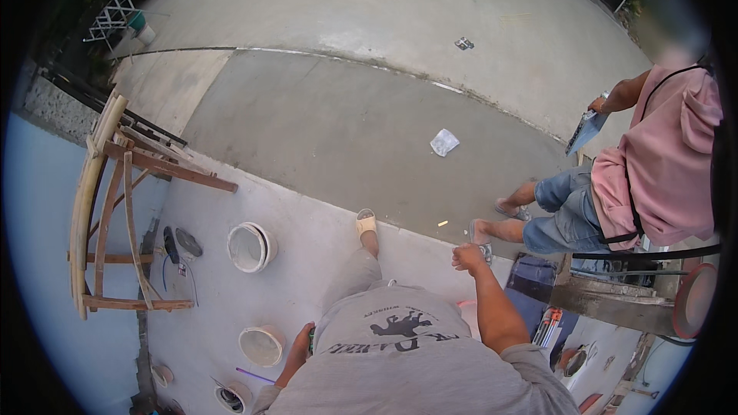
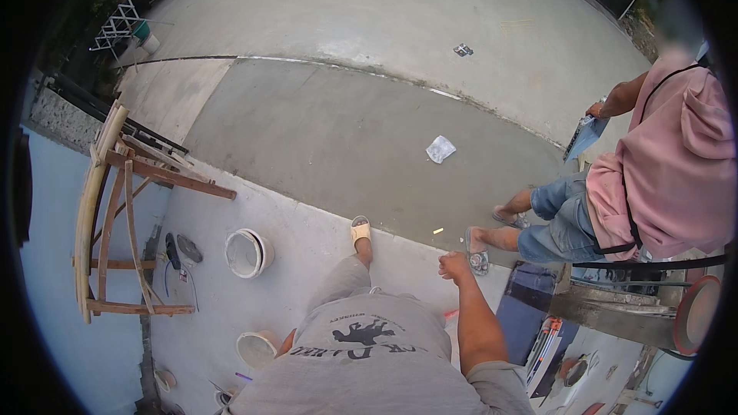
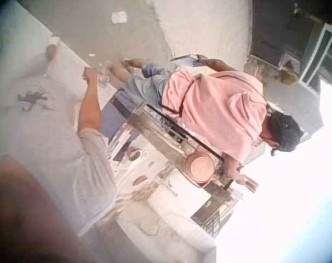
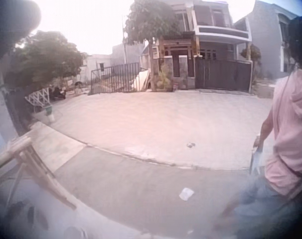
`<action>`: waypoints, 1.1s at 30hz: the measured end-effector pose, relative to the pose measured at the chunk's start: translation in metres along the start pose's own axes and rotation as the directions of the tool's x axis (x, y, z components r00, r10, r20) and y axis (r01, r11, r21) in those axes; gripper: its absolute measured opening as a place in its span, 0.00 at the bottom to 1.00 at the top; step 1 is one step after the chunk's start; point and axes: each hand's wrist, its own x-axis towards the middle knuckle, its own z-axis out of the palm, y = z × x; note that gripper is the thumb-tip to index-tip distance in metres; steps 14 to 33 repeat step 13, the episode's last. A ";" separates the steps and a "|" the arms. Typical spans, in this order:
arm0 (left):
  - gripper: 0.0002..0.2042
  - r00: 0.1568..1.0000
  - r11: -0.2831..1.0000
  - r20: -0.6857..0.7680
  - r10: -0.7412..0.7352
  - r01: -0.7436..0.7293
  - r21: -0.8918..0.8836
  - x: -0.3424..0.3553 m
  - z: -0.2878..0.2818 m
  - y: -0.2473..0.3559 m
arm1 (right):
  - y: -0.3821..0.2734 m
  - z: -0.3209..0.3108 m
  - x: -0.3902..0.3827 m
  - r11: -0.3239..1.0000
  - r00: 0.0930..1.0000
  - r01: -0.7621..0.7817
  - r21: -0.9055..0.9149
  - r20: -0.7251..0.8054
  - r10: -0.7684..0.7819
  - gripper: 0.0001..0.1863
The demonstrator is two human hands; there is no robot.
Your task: The person scoops cement from a bucket using a trowel and spreads it onto the floor. They then place a rectangular tile onto the cement, press it down, and use a tape measure to check the spacing.
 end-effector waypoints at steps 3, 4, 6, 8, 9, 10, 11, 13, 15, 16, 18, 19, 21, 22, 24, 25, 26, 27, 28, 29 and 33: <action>0.20 1.000 0.996 0.016 -0.002 0.000 0.092 0.033 0.020 0.118 | -0.003 -0.009 0.017 0.963 0.985 -0.153 0.220 -0.048 0.168 0.09; 0.20 1.000 0.988 -0.007 0.006 -0.004 0.155 0.036 0.032 0.158 | -0.006 -0.014 0.020 0.961 0.982 -0.168 0.221 -0.049 0.183 0.08; 0.19 0.996 0.925 -0.068 0.063 -0.033 0.379 0.021 0.088 0.265 | -0.009 -0.023 0.025 0.947 0.971 -0.209 0.243 -0.060 0.230 0.07; 0.20 0.982 0.866 -0.036 0.185 -0.146 0.477 0.027 0.109 0.358 | -0.031 -0.020 0.028 0.929 0.960 -0.244 0.279 -0.064 0.272 0.07; 0.23 0.972 0.835 -0.022 0.233 -0.188 0.517 0.021 0.135 0.403 | -0.039 -0.021 0.031 0.916 0.952 -0.263 0.304 -0.075 0.298 0.07; 0.26 0.959 0.798 -0.002 0.285 -0.236 0.554 0.017 0.162 0.447 | -0.043 -0.023 0.040 0.903 0.944 -0.288 0.319 -0.067 0.324 0.08; 0.27 0.946 0.782 0.004 0.325 -0.271 0.562 0.022 0.180 0.484 | -0.048 -0.023 0.052 0.893 0.938 -0.308 0.329 -0.054 0.343 0.09; 0.25 0.925 0.754 0.067 0.374 -0.345 0.559 0.048 0.225 0.555 | -0.048 -0.031 0.080 0.866 0.927 -0.337 0.369 -0.033 0.375 0.12; 0.25 0.925 0.754 0.067 0.374 -0.345 0.559 0.048 0.225 0.555 | -0.048 -0.031 0.080 0.866 0.927 -0.337 0.369 -0.033 0.375 0.12; 0.25 0.925 0.754 0.067 0.374 -0.345 0.559 0.048 0.225 0.555 | -0.048 -0.031 0.080 0.866 0.927 -0.337 0.369 -0.033 0.375 0.12; 0.25 0.925 0.754 0.067 0.374 -0.345 0.559 0.048 0.225 0.555 | -0.048 -0.031 0.080 0.866 0.927 -0.337 0.369 -0.033 0.375 0.12; 0.25 0.925 0.754 0.067 0.374 -0.345 0.559 0.048 0.225 0.555 | -0.048 -0.031 0.080 0.866 0.927 -0.337 0.369 -0.033 0.375 0.12; 0.25 0.925 0.754 0.067 0.374 -0.345 0.559 0.048 0.225 0.555 | -0.048 -0.031 0.080 0.866 0.927 -0.337 0.369 -0.033 0.375 0.12; 0.25 0.925 0.754 0.067 0.374 -0.345 0.559 0.048 0.225 0.555 | -0.048 -0.031 0.080 0.866 0.927 -0.337 0.369 -0.033 0.375 0.12; 0.25 0.925 0.754 0.067 0.374 -0.345 0.559 0.048 0.225 0.555 | -0.048 -0.031 0.080 0.866 0.927 -0.337 0.369 -0.033 0.375 0.12; 0.25 0.925 0.754 0.067 0.374 -0.345 0.559 0.048 0.225 0.555 | -0.048 -0.031 0.080 0.866 0.927 -0.337 0.369 -0.033 0.375 0.12; 0.25 0.925 0.754 0.067 0.374 -0.345 0.559 0.048 0.225 0.555 | -0.048 -0.031 0.080 0.866 0.927 -0.337 0.369 -0.033 0.375 0.12; 0.25 0.925 0.754 0.067 0.374 -0.345 0.559 0.048 0.225 0.555 | -0.048 -0.031 0.080 0.866 0.927 -0.337 0.369 -0.033 0.375 0.12; 0.25 0.925 0.754 0.067 0.374 -0.345 0.559 0.048 0.225 0.555 | -0.048 -0.031 0.080 0.866 0.927 -0.337 0.369 -0.033 0.375 0.12; 0.25 0.925 0.754 0.067 0.374 -0.345 0.559 0.048 0.225 0.555 | -0.048 -0.031 0.080 0.866 0.927 -0.337 0.369 -0.033 0.375 0.12; 0.25 0.925 0.754 0.067 0.374 -0.345 0.559 0.048 0.225 0.555 | -0.048 -0.031 0.080 0.866 0.927 -0.337 0.369 -0.033 0.375 0.12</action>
